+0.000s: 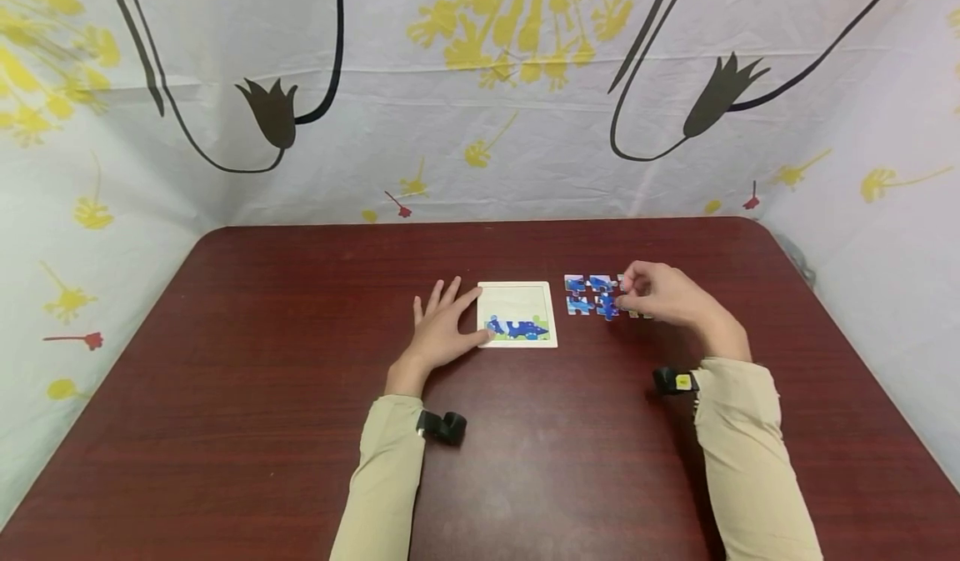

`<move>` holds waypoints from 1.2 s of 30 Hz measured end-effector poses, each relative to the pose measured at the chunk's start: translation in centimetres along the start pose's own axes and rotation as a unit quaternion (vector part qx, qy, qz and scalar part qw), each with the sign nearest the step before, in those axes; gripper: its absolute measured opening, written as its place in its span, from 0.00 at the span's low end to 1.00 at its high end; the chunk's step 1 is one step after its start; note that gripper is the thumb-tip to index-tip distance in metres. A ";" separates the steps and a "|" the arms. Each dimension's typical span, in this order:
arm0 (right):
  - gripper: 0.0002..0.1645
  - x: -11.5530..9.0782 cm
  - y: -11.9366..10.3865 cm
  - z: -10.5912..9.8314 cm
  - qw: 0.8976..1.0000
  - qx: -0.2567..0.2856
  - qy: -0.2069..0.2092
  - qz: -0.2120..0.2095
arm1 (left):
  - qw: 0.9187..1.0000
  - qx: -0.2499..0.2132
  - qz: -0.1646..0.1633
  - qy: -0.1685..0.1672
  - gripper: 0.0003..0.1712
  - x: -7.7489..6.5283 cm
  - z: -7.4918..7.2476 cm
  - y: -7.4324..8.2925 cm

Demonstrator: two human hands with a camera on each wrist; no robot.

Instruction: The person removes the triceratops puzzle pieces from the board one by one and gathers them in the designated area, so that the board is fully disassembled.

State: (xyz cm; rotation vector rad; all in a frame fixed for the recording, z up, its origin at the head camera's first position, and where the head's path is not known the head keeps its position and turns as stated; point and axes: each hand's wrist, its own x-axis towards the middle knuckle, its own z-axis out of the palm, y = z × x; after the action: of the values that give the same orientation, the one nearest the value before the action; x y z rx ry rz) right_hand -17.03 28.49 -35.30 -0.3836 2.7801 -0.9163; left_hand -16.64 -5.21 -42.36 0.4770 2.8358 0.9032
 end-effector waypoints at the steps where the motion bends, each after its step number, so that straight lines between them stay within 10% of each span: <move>1: 0.12 0.2 -0.6 0.3 1.000 -0.007 0.002 -0.015 | 1.000 -0.001 -0.001 0.000 0.44 0.0 0.0 0.0; 11: 0.15 2.1 -5.4 5.2 0.990 -0.031 -0.066 -0.117 | 1.000 -0.001 -0.002 0.001 0.44 -0.1 -0.1 0.1; 36: 0.24 2.7 -8.9 10.6 0.982 -0.097 -0.071 -0.149 | 1.000 0.004 0.002 -0.004 0.43 0.1 -0.1 0.2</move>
State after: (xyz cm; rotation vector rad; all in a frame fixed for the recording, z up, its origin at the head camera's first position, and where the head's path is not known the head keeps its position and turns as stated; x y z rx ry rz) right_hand -15.27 14.93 -38.60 -0.8792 2.7309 -0.6434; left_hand -16.73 -5.11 -42.13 0.4853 2.8337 0.8878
